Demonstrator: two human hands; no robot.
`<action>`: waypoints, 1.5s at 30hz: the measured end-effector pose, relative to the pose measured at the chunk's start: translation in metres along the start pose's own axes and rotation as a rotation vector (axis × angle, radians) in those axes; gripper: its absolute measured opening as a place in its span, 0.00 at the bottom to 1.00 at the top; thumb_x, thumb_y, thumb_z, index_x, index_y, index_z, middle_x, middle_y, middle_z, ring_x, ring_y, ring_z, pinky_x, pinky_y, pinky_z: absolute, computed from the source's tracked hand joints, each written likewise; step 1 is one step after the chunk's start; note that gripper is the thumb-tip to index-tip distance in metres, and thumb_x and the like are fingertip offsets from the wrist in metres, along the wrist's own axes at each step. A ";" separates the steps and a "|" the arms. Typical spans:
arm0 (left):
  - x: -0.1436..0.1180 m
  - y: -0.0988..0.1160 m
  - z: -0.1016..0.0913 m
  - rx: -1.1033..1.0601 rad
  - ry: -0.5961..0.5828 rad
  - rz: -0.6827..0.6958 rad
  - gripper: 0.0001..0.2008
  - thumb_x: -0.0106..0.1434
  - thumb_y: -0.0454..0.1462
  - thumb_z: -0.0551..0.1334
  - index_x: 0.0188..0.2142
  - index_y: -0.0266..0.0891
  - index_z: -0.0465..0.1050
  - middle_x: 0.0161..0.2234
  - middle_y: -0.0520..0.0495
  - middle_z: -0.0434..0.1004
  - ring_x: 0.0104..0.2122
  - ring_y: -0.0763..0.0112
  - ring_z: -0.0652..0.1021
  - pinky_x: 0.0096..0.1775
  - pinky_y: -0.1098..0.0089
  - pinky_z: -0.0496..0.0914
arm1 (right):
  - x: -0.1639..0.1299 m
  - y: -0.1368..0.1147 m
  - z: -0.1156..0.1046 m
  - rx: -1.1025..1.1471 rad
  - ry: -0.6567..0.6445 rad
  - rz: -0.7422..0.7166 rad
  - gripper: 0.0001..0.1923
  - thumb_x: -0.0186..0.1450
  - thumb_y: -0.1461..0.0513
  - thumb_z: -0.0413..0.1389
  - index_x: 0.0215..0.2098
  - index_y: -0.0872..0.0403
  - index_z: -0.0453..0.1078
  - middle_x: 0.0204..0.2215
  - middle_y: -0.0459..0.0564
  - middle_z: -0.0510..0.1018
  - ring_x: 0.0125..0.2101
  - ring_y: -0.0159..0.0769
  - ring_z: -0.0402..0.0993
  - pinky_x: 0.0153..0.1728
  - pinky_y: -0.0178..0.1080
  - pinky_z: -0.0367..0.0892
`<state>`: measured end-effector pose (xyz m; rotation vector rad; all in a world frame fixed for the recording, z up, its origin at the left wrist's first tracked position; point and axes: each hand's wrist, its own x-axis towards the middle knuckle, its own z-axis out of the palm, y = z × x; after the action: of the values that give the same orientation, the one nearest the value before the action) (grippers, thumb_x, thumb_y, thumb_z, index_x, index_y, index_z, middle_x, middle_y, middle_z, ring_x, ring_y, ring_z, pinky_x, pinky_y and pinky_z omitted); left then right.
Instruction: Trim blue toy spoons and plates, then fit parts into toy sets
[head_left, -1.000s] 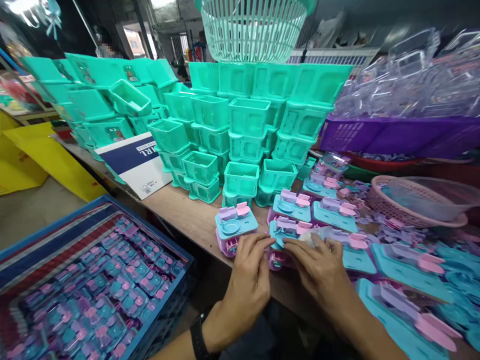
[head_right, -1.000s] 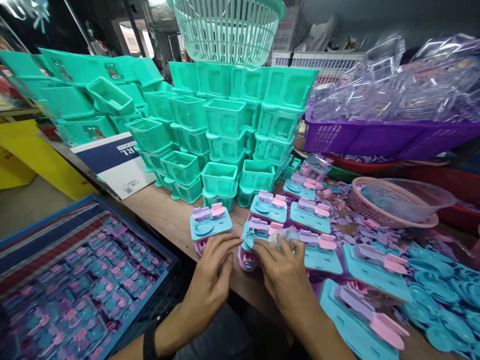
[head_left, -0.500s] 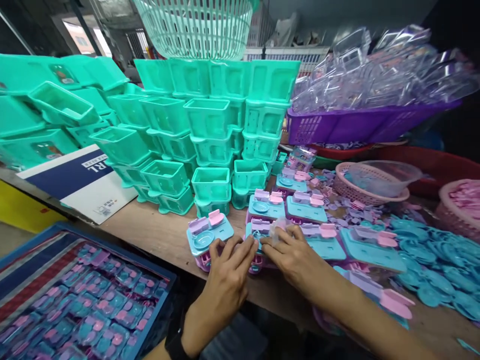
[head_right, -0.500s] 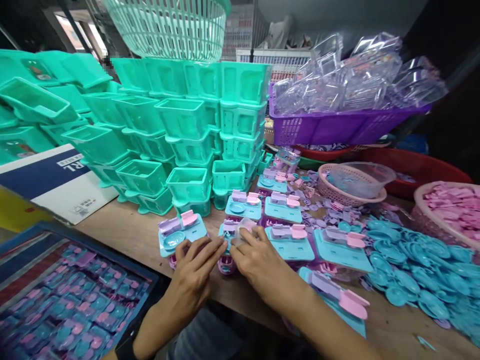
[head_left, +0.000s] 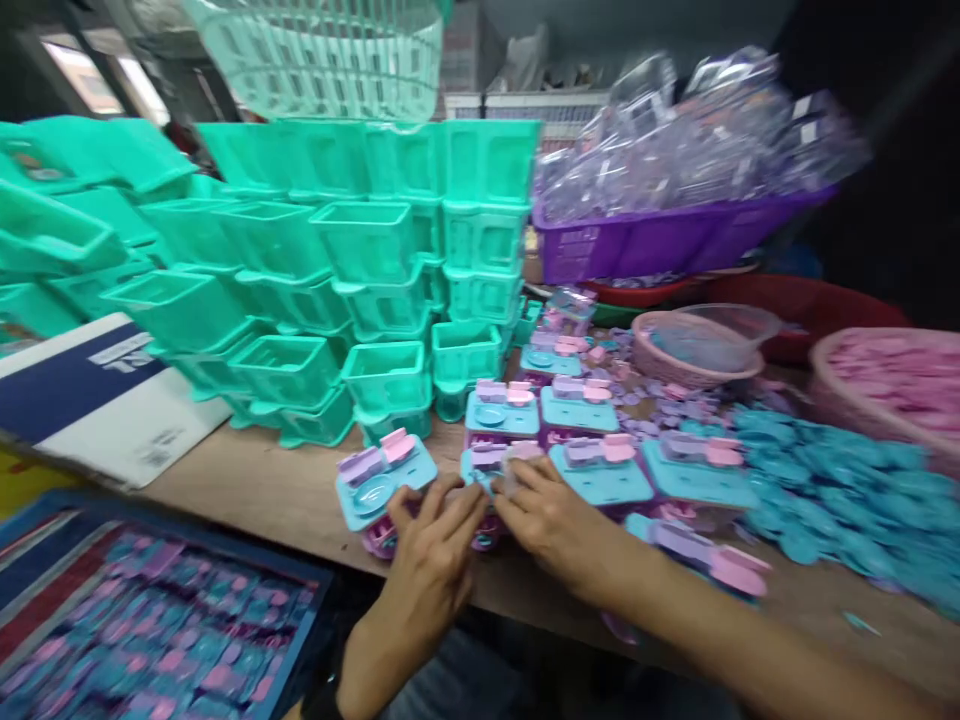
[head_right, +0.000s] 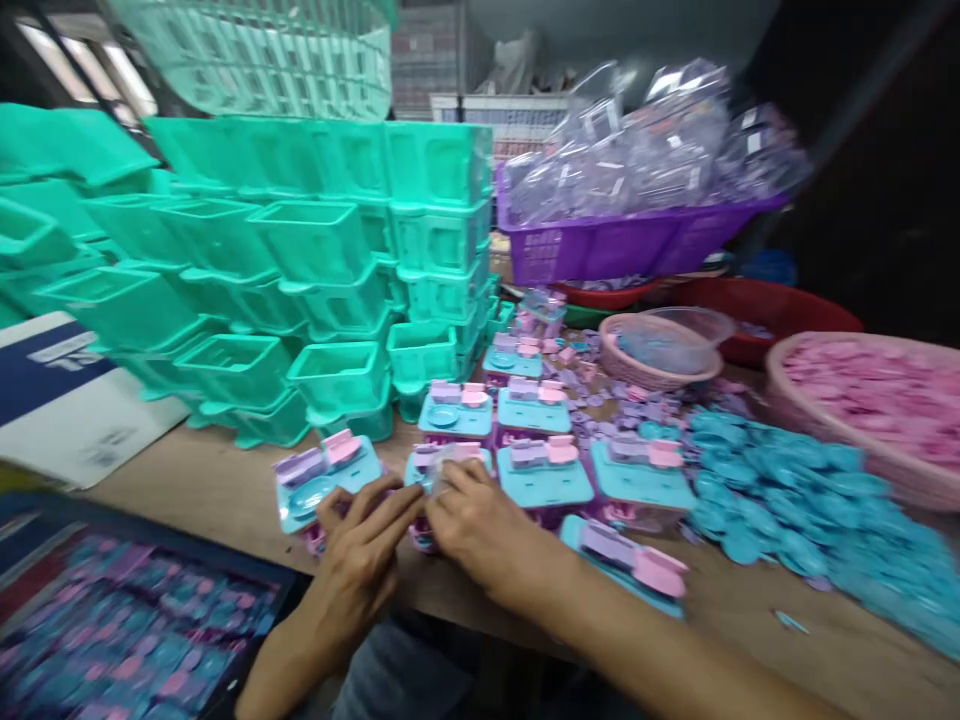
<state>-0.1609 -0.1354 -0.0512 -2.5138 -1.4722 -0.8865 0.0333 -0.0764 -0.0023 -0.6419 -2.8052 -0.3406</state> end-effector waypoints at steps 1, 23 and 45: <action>-0.002 -0.003 0.003 0.016 0.032 0.001 0.34 0.55 0.23 0.52 0.60 0.39 0.72 0.55 0.40 0.79 0.56 0.48 0.70 0.53 0.49 0.55 | 0.002 -0.005 -0.002 -0.003 -0.023 0.018 0.05 0.68 0.70 0.56 0.41 0.59 0.73 0.40 0.59 0.81 0.49 0.47 0.70 0.50 0.46 0.63; 0.201 0.174 0.042 -0.084 -0.285 0.596 0.11 0.66 0.28 0.55 0.36 0.36 0.77 0.39 0.40 0.78 0.46 0.53 0.71 0.46 0.53 0.66 | -0.261 0.066 0.014 -0.192 0.221 1.111 0.17 0.67 0.63 0.53 0.50 0.50 0.79 0.43 0.54 0.84 0.46 0.52 0.74 0.45 0.51 0.64; 0.205 0.207 0.041 -1.906 -0.400 -0.817 0.03 0.64 0.33 0.62 0.37 0.35 0.74 0.32 0.49 0.73 0.30 0.74 0.75 0.33 0.74 0.73 | -0.200 0.050 -0.072 0.012 0.729 0.774 0.10 0.71 0.61 0.56 0.44 0.45 0.81 0.42 0.49 0.85 0.42 0.41 0.81 0.47 0.48 0.69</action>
<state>0.1020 -0.0722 0.0643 -2.7539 -2.4656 -3.3686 0.2441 -0.1312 0.0177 -1.2258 -1.7189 -0.3088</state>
